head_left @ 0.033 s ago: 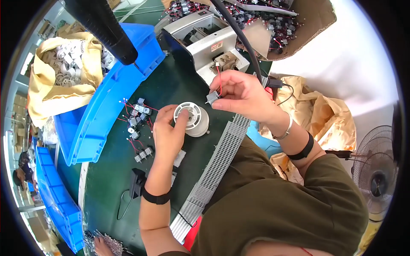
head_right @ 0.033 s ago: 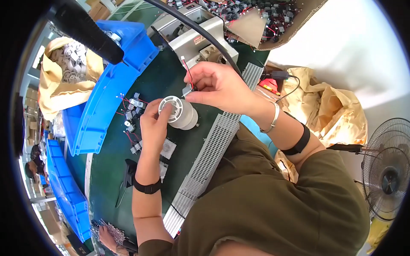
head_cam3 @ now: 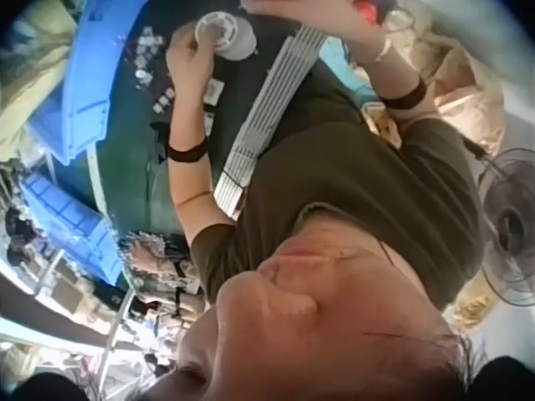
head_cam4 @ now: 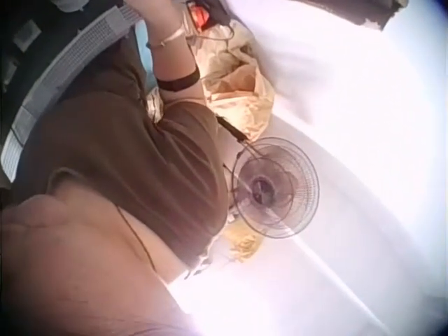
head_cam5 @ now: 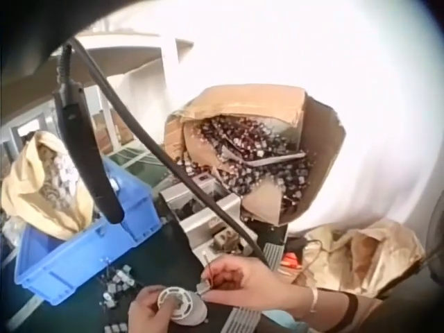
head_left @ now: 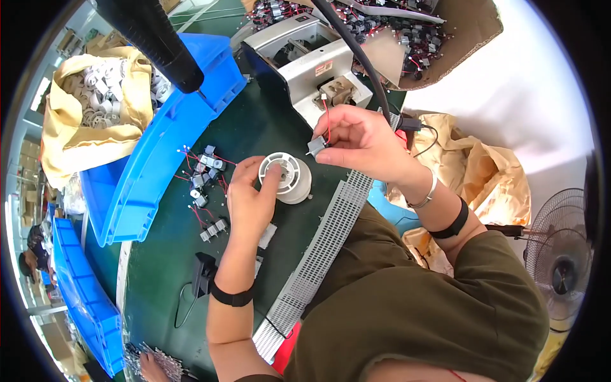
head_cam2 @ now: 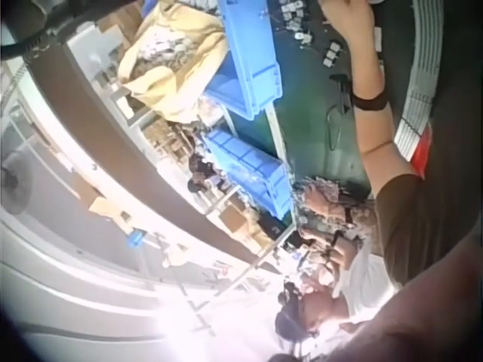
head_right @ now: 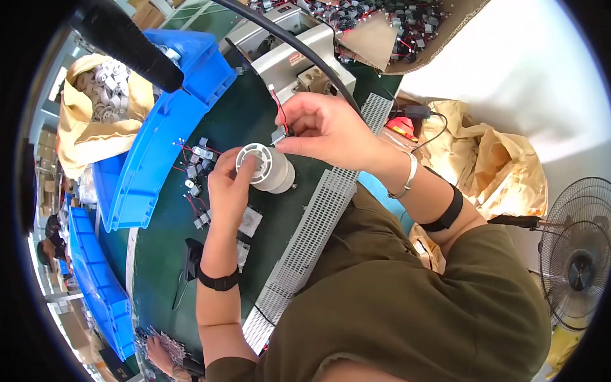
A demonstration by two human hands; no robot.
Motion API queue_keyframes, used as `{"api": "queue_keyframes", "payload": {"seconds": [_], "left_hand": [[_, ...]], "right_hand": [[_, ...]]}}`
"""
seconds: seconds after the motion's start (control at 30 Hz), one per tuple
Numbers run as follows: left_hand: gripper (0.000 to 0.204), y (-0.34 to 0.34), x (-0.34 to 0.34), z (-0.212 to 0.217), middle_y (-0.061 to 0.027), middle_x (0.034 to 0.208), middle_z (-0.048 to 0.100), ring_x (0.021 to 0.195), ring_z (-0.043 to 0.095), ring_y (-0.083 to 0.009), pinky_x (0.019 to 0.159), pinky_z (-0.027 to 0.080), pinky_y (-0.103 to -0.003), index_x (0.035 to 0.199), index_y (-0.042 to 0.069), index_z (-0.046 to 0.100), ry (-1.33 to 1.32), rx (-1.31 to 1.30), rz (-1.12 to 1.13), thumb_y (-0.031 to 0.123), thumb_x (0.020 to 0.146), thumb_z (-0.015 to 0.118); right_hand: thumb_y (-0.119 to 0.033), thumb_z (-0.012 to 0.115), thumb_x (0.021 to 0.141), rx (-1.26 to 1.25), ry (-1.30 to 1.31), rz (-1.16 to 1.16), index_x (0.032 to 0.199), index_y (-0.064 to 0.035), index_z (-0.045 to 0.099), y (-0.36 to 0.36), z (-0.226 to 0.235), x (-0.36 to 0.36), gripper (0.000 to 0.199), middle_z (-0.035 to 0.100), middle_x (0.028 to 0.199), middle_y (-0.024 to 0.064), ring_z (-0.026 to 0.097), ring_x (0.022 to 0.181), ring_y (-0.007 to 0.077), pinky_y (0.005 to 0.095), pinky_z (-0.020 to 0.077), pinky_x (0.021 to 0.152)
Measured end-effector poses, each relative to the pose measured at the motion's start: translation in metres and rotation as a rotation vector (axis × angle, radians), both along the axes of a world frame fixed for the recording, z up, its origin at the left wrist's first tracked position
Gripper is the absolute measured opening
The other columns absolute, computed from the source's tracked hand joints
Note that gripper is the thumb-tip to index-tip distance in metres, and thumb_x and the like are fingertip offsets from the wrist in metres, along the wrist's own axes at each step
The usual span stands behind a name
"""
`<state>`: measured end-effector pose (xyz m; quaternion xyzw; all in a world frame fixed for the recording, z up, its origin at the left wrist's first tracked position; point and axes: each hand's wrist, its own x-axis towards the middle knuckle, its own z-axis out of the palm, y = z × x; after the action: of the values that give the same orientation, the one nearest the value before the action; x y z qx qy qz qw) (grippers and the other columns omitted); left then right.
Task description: Assembling electronic components into a housing using an electric screwdriver.
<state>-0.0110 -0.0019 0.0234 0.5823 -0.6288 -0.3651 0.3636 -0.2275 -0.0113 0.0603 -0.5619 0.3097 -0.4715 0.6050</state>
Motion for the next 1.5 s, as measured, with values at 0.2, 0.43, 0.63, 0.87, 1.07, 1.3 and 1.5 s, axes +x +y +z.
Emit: {"api": "queue_keyframes", "payload": {"seconds": [0.2,0.43,0.63,0.87,1.07,1.3,1.5], "left_hand": [[0.061,0.017,0.001,0.003,-0.0166,0.114,0.055,0.113,0.05,-0.0316,0.092,0.04,-0.04,0.122,0.0,0.049,-0.034,-0.358,-0.127,0.013,0.068,0.074],[0.065,0.019,-0.002,-0.019,-0.0151,0.111,0.056,0.104,0.054,-0.0299,0.086,0.045,-0.037,0.117,0.001,0.05,-0.041,-0.328,-0.144,0.015,0.061,0.081],[0.073,0.014,-0.002,-0.007,-0.0129,0.109,0.053,0.104,0.052,-0.0299,0.086,0.044,-0.037,0.119,0.003,0.045,-0.154,-0.475,-0.098,0.018,0.058,0.082],[0.079,0.004,0.012,0.002,-0.0151,0.114,0.049,0.108,0.048,-0.0345,0.092,0.039,-0.042,0.122,0.004,0.042,-0.251,-0.43,-0.268,0.02,0.056,0.083],[0.076,0.011,-0.001,-0.002,-0.0141,0.12,0.053,0.113,0.05,-0.0308,0.091,0.043,-0.038,0.125,0.005,0.043,-0.017,-0.213,-0.259,0.015,0.06,0.081],[0.068,0.002,0.009,-0.004,-0.0138,0.111,0.059,0.103,0.057,-0.0311,0.086,0.046,-0.036,0.121,0.007,0.049,-0.103,-0.269,-0.344,0.016,0.061,0.08],[0.075,0.006,0.003,0.006,-0.0179,0.107,0.058,0.099,0.057,-0.0342,0.083,0.047,-0.039,0.12,0.0,0.046,-0.019,-0.425,-0.249,0.017,0.057,0.082]], "right_hand": [[0.003,0.066,0.077,-0.008,0.086,0.101,0.101,-0.0003,0.054,-0.006,0.0,0.017,0.027,0.056,0.096,0.0028,0.057,0.087,0.0099,0.0227,0.0501,0.076],[-0.007,0.066,0.075,-0.445,0.71,0.067,0.092,-0.0016,0.056,-0.008,0.003,0.035,0.021,0.056,0.082,0.0076,0.057,0.072,0.0168,0.0294,0.0478,0.061],[-0.008,0.07,0.072,-0.624,0.742,-0.053,0.091,-0.0024,0.057,-0.013,0.009,0.034,0.023,0.057,0.078,0.0071,0.056,0.067,0.0163,0.0272,0.0468,0.06],[-0.002,0.069,0.073,-0.57,0.647,0.137,0.092,-0.0021,0.057,-0.02,0.018,0.021,0.022,0.057,0.087,0.0067,0.059,0.072,0.0169,0.0273,0.0484,0.065],[-0.001,0.067,0.073,-0.776,0.705,0.342,0.092,-0.003,0.057,-0.026,0.008,0.025,0.022,0.057,0.089,0.0074,0.057,0.08,0.0251,0.0329,0.0489,0.068],[-0.004,0.064,0.068,-1.094,0.845,0.366,0.086,-0.0061,0.056,-0.024,0.0,0.026,0.02,0.057,0.095,0.0054,0.056,0.085,0.0233,0.033,0.0491,0.069],[-0.003,0.062,0.071,-1.339,0.961,0.429,0.088,-0.0035,0.056,-0.035,0.025,0.026,0.017,0.058,0.101,0.0065,0.056,0.09,0.0221,0.0303,0.0492,0.069]]}}
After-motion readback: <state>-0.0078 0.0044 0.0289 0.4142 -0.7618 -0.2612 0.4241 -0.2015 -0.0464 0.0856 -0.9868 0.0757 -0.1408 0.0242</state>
